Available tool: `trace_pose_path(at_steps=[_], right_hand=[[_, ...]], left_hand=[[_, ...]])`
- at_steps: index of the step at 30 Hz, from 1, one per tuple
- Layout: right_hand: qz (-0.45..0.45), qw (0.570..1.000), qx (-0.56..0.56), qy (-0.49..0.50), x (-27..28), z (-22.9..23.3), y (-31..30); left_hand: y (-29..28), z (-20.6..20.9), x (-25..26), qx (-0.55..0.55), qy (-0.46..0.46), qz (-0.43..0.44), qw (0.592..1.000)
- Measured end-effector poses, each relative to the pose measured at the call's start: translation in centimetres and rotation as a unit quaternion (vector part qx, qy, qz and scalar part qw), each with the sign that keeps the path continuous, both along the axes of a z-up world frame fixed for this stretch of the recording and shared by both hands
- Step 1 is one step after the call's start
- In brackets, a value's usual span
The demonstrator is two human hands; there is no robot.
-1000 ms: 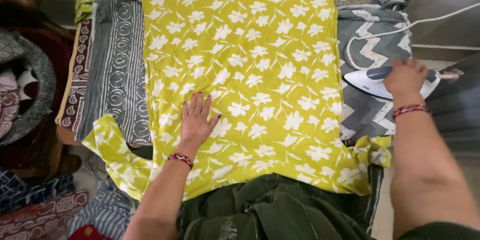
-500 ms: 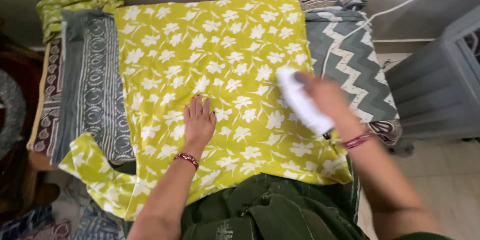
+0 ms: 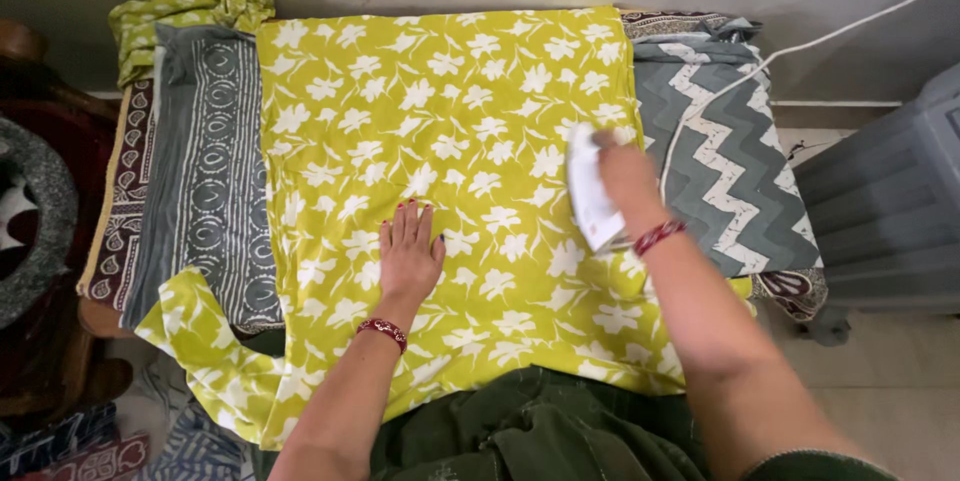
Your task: The person irons a yellow floral-patterned cloth on a patterned ironing board. They use a white electric iron to smooth the fabric, frequently adjusting and folding the cloth to ensure all sections are treated. The person works methodically across the surface of the item.
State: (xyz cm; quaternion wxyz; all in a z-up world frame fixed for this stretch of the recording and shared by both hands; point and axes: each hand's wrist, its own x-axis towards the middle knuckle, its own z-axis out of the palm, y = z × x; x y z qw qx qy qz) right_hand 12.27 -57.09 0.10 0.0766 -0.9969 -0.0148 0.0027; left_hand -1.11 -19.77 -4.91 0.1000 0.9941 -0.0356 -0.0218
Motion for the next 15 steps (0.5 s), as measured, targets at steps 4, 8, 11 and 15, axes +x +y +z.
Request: trace_pose_path(at_steps=[4, 8, 11, 15], right_hand=[[-0.061, 0.997, 0.004, -0.045, 3.5, -2.0, -4.1], [-0.012, 0.999, 0.042, 0.028, -1.1, 0.3, 2.3], [0.090, 0.986, 0.087, 0.113, -6.9, 2.3, 8.9], [0.107, 0.989, 0.020, 0.098, -6.9, 2.7, 11.8]], left_hand=[[0.0, 0.0, 0.1, -0.001, -0.004, -0.002, 1.000], [1.0, -1.3, 0.2, -0.071, -0.046, -0.017, 0.996], [4.2, -3.1, 0.1, -0.218, -0.131, 0.125, 0.959], [12.8, -4.6, 1.0, -0.045, -0.315, 0.383, 0.867]])
